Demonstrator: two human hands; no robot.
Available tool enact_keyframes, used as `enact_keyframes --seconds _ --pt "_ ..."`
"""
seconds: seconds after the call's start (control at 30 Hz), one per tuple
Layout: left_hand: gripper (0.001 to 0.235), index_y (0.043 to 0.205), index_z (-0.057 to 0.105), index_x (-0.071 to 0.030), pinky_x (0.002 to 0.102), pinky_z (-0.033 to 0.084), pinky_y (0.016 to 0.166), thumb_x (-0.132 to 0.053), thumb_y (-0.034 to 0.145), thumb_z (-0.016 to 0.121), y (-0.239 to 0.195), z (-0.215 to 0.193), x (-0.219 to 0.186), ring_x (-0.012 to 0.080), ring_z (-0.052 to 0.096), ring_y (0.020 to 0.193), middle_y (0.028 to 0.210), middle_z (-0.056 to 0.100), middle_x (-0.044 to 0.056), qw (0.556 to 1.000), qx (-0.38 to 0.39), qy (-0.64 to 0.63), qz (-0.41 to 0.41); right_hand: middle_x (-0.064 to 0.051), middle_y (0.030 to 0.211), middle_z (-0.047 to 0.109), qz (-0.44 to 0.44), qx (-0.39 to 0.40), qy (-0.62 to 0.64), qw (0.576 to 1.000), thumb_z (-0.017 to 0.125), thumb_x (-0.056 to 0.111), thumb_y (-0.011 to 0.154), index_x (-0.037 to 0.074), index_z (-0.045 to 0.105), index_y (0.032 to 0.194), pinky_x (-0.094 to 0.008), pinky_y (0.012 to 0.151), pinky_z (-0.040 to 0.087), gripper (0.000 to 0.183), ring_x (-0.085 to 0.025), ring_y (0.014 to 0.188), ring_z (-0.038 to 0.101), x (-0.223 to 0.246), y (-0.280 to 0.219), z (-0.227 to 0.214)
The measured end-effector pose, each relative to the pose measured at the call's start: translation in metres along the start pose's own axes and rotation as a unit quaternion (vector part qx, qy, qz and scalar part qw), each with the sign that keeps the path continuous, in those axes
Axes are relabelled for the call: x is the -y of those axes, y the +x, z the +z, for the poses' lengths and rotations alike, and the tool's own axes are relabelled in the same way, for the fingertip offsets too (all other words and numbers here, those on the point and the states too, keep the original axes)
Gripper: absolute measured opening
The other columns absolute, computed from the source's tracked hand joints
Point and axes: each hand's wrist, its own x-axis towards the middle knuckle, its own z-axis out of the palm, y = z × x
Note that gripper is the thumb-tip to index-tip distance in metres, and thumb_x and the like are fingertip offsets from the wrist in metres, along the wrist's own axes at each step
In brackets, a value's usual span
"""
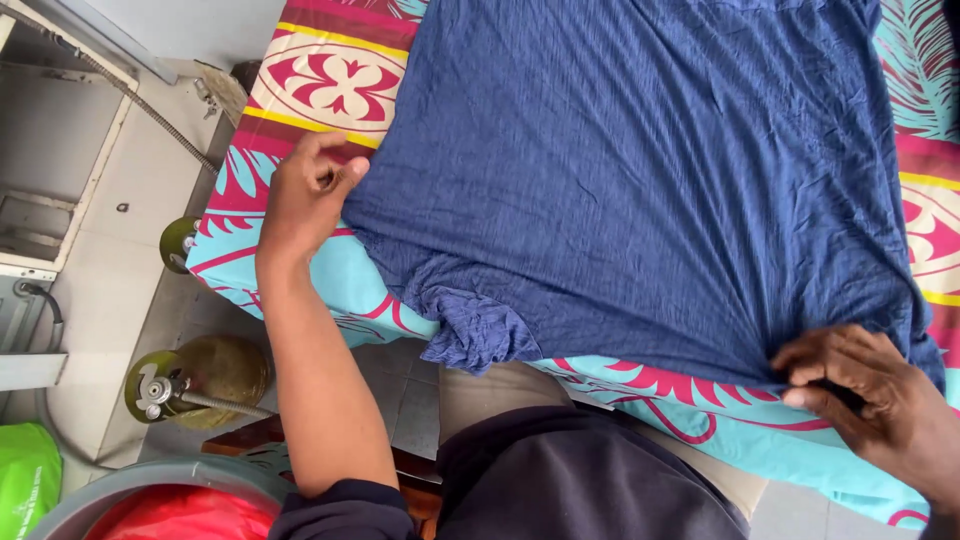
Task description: The person unfolds a blue t-shirt on a patterned table and smooths it out. They then fold the sleeves inward and fold the shirt in half from the bottom up, pressing down to flatten the fabric.
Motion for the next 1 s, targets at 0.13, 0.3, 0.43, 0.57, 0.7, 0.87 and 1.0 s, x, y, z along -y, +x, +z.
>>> enact_keyframes --seconds 0.13,0.3,0.43,0.57,0.7,0.87,1.0 --pt "0.039 0.089 0.059 -0.01 0.041 0.042 0.067 -0.041 0.11 0.048 0.041 0.005 0.007 0.0211 0.062 0.082 0.086 0.07 0.0 0.975 0.043 0.218 0.007 0.014 0.099 0.083 -0.021 0.056 -0.029 0.998 0.076 0.043 0.075 0.026 0.079 0.085 -0.039 0.093 0.046 0.02 -0.011 0.101 0.075 0.006 0.019 -0.011" --pt "0.04 0.086 0.077 -0.017 0.05 0.049 0.065 -0.055 0.097 0.078 0.118 0.044 0.014 0.034 0.071 0.087 0.092 0.077 0.007 0.944 0.044 0.327 0.019 0.011 0.107 0.077 -0.061 0.028 -0.239 0.969 0.058 0.065 0.079 0.024 0.073 0.102 -0.042 0.092 0.051 0.049 -0.017 0.107 0.07 0.026 0.094 -0.02" --pt "0.033 0.077 0.06 -0.016 0.043 0.042 0.064 -0.032 0.086 0.087 0.145 0.066 0.011 0.0232 0.056 0.08 0.08 0.061 0.001 0.959 0.108 0.262 0.015 0.009 0.127 0.069 -0.146 0.064 -0.277 0.948 0.054 0.051 0.093 0.024 0.065 0.122 -0.043 0.096 0.049 0.041 -0.021 0.112 0.067 0.041 0.178 -0.017" --pt "0.029 0.091 0.051 -0.016 0.021 0.045 0.069 -0.005 0.091 0.078 0.141 0.074 0.016 0.0018 0.049 0.076 0.081 0.05 -0.005 0.953 0.145 -0.247 0.098 -0.003 0.136 0.064 -0.273 0.019 -0.231 0.934 0.05 0.026 0.106 0.012 0.059 0.137 -0.05 0.095 0.044 0.035 -0.031 0.123 0.061 0.099 0.279 -0.006" --pt "0.036 0.099 0.055 -0.019 0.025 0.051 0.092 -0.009 0.082 0.086 0.148 0.085 0.034 0.0109 0.065 0.101 0.11 0.065 0.008 0.941 0.089 -0.295 0.143 -0.014 0.145 0.062 -0.383 -0.038 -0.161 0.909 0.043 0.01 0.113 0.006 0.055 0.146 -0.051 0.101 0.038 0.036 -0.041 0.141 0.054 0.134 0.399 0.037" --pt "0.027 0.097 0.052 -0.018 0.022 0.04 0.081 -0.009 0.089 0.075 0.14 0.072 0.021 0.0046 0.049 0.084 0.097 0.051 -0.004 0.941 0.116 -0.279 0.151 -0.01 0.13 0.066 -0.296 0.25 0.145 0.91 0.041 -0.013 0.088 0.002 0.056 0.142 -0.035 0.11 0.04 0.058 -0.02 0.125 0.058 0.152 0.52 0.084" --pt "0.023 0.097 0.057 -0.017 0.023 0.044 0.082 -0.006 0.089 0.076 0.14 0.055 0.028 0.0195 0.056 0.139 0.105 0.061 0.0 0.946 0.135 -0.276 0.103 -0.003 0.125 0.073 -0.242 0.283 0.106 0.922 0.063 -0.002 0.087 0.008 0.067 0.133 -0.031 0.097 0.046 0.047 -0.014 0.118 0.064 0.162 0.527 0.084"
